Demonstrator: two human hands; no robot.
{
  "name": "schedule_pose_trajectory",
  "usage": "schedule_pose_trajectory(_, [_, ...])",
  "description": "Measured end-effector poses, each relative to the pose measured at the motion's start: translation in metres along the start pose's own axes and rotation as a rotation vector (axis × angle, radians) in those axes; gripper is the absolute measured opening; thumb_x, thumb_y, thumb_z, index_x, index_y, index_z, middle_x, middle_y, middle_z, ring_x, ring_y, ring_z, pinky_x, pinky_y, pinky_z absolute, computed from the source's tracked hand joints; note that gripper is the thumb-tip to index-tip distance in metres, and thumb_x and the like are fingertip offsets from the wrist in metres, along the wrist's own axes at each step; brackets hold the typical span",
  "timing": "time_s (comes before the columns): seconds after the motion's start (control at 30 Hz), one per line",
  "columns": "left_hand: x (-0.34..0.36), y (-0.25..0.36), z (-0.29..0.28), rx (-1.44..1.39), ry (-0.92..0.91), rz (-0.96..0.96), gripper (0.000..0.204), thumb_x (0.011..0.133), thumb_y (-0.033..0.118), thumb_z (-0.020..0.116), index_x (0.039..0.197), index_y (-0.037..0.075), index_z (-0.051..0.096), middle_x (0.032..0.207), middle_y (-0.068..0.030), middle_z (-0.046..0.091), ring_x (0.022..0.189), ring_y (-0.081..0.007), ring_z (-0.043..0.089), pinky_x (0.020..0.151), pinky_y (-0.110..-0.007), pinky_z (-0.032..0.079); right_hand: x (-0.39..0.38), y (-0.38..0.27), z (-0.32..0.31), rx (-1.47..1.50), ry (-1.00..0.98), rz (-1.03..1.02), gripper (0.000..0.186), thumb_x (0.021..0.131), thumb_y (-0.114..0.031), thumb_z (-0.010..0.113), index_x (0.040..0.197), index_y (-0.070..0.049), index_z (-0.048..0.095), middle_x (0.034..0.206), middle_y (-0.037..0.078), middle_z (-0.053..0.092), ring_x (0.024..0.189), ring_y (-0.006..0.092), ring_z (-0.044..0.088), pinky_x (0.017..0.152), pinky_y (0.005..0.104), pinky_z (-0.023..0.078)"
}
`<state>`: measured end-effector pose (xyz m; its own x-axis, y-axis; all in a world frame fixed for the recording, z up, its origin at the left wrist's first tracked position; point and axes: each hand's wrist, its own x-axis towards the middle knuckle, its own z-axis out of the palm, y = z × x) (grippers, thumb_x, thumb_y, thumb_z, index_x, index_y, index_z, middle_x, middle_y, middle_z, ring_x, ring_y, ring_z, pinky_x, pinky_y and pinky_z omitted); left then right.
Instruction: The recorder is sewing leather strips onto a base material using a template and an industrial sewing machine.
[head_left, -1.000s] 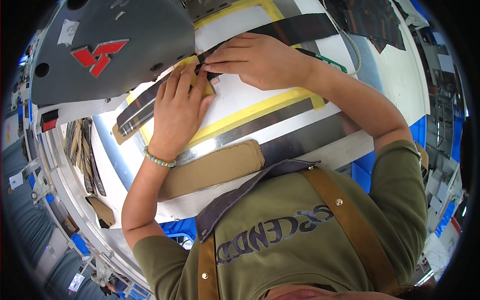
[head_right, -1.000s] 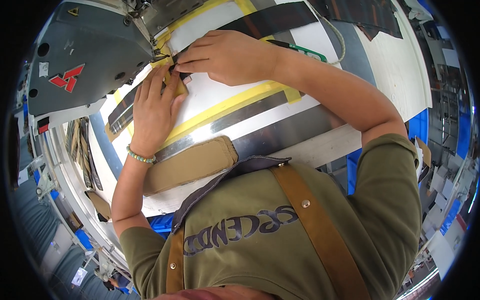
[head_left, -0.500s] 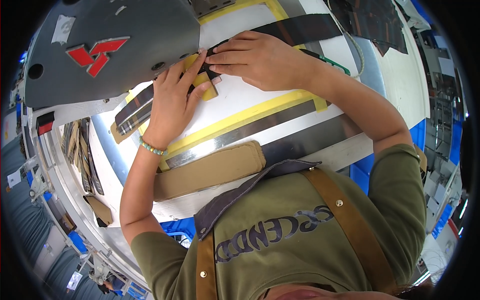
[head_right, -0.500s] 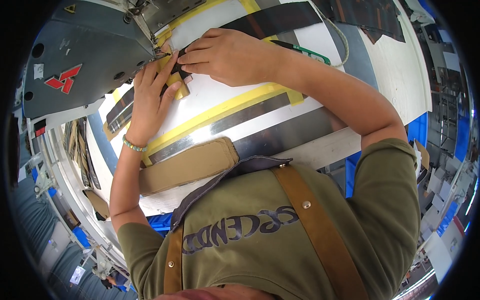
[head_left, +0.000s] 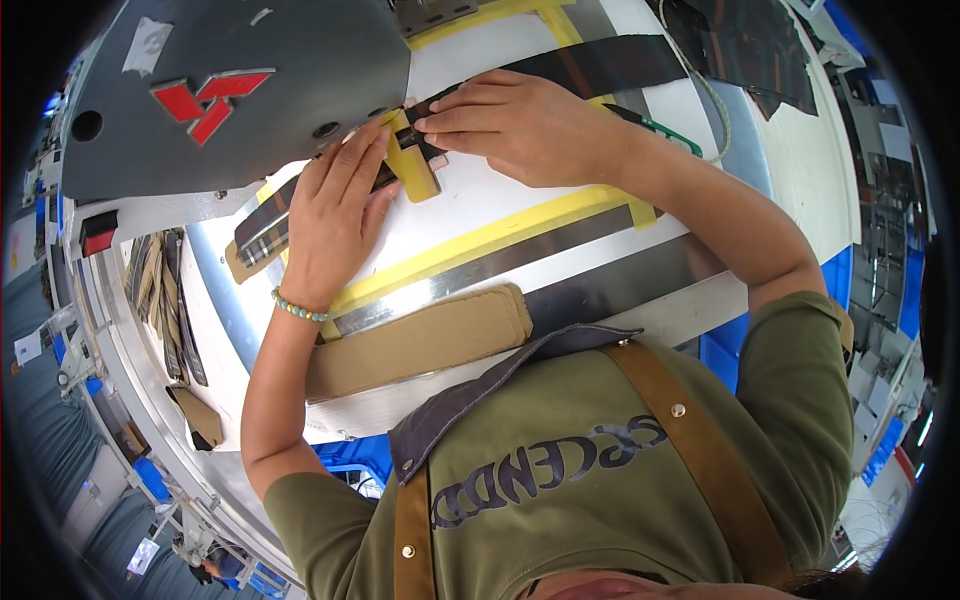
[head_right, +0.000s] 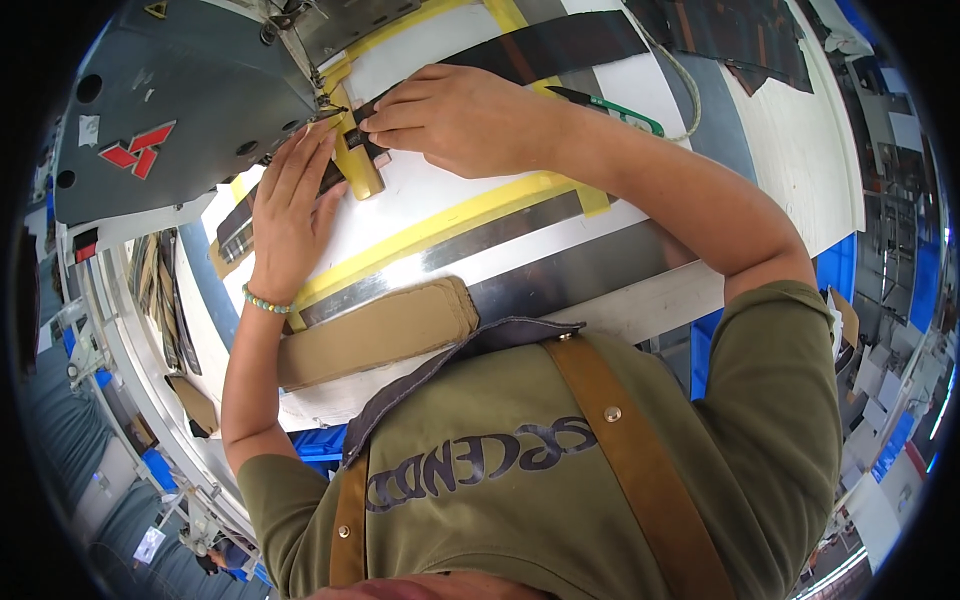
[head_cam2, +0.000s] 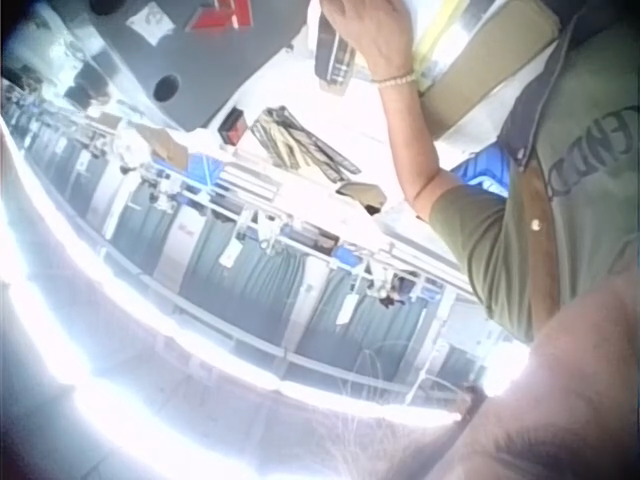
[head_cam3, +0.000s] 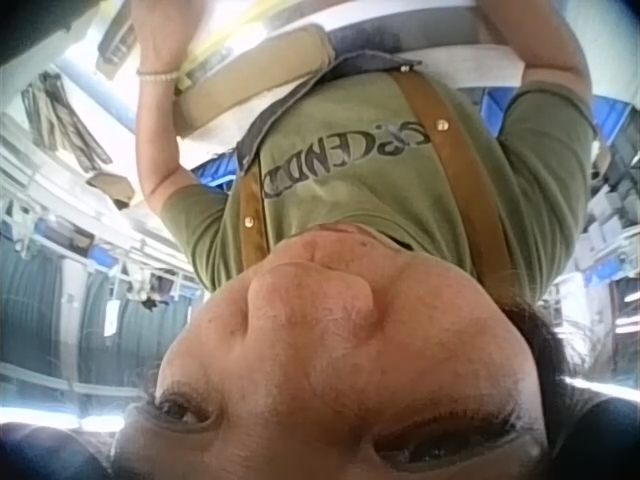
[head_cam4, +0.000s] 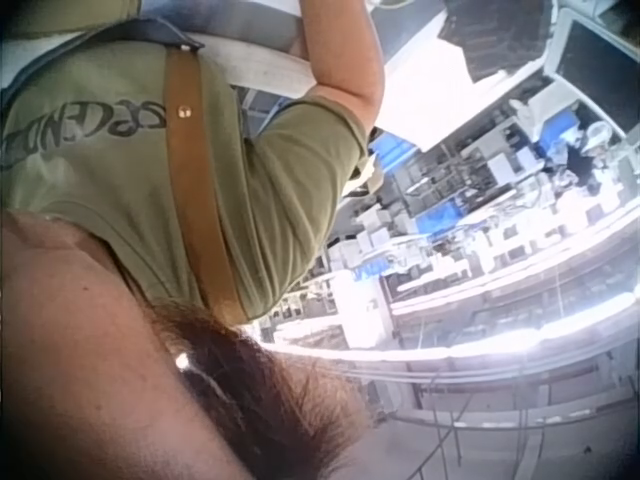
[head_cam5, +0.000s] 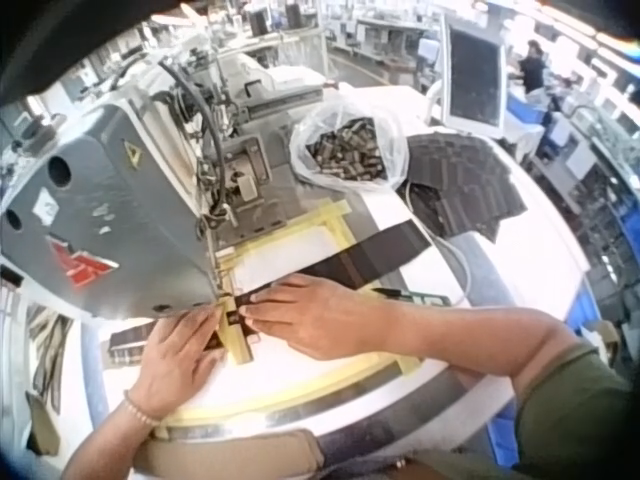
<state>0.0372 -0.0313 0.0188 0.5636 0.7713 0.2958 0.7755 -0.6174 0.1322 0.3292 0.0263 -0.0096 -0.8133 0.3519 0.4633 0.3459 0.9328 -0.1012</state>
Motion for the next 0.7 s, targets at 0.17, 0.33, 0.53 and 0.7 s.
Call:
schedule_pose_trajectory(0.17, [0.0002, -0.0005, -0.0027, 0.001, -0.064, 0.041, 0.059, 0.093, 0.014, 0.076, 0.15, 0.002, 0.062, 0.155, -0.0123, 0.062, 0.143, -0.0364, 0.056, 0.119, -0.048, 0.047, 0.0023, -0.0023, -0.0034, -0.029, 0.008, -0.01, 0.04, 0.091, -0.01, 0.072, 0.13, -0.008, 0.076, 0.136, 0.003, 0.075, 0.132, 0.0202, 0.065, 0.116, 0.0379, 0.049])
schedule_pose_trajectory(0.33, [0.0006, -0.0002, -0.0006, 0.015, -0.022, 0.065, 0.057, 0.094, 0.022, 0.078, 0.145, 0.001, 0.065, 0.152, -0.011, 0.064, 0.134, -0.0363, 0.061, 0.114, -0.045, 0.051, 0.0017, -0.0018, -0.0014, -0.02, 0.032, -0.006, 0.038, 0.092, -0.012, 0.073, 0.129, -0.008, 0.076, 0.133, 0.004, 0.075, 0.128, 0.0209, 0.067, 0.114, 0.0373, 0.05])
schedule_pose_trajectory(0.53, [-0.0003, -0.0009, 0.0007, 0.045, -0.006, 0.082, 0.055, 0.094, 0.02, 0.078, 0.144, 0.0, 0.066, 0.15, -0.013, 0.066, 0.135, -0.0358, 0.061, 0.113, -0.045, 0.051, 0.0026, -0.001, -0.0025, -0.018, 0.021, -0.014, 0.037, 0.093, -0.013, 0.072, 0.129, -0.007, 0.076, 0.132, 0.005, 0.075, 0.127, 0.022, 0.067, 0.113, 0.0379, 0.051])
schedule_pose_trajectory(0.7, [0.0008, -0.0033, 0.0001, 0.051, -0.002, 0.092, 0.053, 0.094, 0.018, 0.078, 0.143, -0.001, 0.067, 0.147, -0.0132, 0.067, 0.134, -0.0355, 0.062, 0.112, -0.045, 0.052, 0.0034, -0.0002, -0.0009, 0.018, -0.004, 0.008, 0.049, 0.082, -0.007, 0.075, 0.131, -0.006, 0.076, 0.138, 0.004, 0.072, 0.132, 0.022, 0.064, 0.113, 0.0392, 0.051])
